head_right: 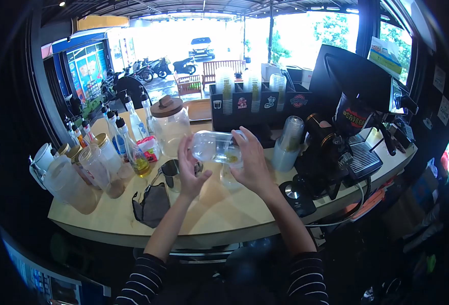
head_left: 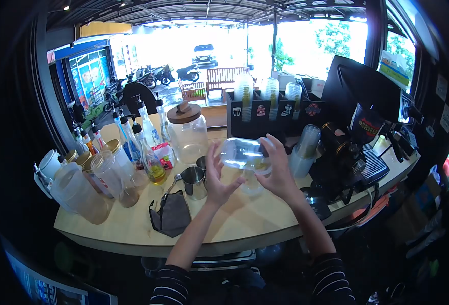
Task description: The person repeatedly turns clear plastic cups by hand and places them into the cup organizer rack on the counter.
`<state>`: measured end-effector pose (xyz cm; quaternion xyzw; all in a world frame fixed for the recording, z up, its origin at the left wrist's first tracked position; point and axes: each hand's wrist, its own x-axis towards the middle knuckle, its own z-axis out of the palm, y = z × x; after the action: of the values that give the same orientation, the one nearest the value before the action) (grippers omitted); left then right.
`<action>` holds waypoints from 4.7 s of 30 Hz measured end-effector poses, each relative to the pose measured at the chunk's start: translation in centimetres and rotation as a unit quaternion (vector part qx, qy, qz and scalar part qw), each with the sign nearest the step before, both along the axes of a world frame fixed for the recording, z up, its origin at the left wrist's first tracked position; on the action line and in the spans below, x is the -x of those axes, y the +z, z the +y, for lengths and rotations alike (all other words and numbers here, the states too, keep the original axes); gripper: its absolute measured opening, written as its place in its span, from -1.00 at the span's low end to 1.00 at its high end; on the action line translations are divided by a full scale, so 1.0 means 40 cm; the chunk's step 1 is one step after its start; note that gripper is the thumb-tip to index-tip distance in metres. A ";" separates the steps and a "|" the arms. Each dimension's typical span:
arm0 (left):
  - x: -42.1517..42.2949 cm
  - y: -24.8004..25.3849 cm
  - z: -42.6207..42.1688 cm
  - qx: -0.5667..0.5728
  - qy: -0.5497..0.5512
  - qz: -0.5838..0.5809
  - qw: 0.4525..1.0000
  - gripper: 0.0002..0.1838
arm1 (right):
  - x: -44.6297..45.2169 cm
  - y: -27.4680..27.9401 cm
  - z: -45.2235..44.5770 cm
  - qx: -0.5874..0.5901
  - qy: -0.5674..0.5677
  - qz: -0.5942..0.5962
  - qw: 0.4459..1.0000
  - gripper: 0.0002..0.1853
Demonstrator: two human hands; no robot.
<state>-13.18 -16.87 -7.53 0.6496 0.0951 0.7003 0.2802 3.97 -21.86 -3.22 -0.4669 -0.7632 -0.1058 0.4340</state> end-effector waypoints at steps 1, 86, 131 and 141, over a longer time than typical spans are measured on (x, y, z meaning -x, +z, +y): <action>0.014 0.024 -0.006 0.003 0.003 0.000 1.000 -0.03 | 0.007 0.009 -0.010 -0.002 0.011 -0.018 1.000 -0.09; -0.343 0.223 0.376 -0.079 0.317 0.507 0.798 -0.12 | -0.560 0.338 0.687 0.164 -0.172 0.005 0.971 -0.21; -0.057 -0.175 0.110 0.187 0.067 0.249 0.948 -0.59 | -0.040 -0.334 0.156 0.217 -0.015 0.186 0.958 0.15; -0.064 -0.182 0.094 0.234 0.008 0.258 0.937 -0.23 | -0.072 -0.354 0.174 0.286 0.184 0.440 0.831 -0.06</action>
<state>-10.62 -13.12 -14.82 0.7232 0.3308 0.4691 0.3841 6.84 -14.88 -17.37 -0.4181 -0.5594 0.4159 0.5825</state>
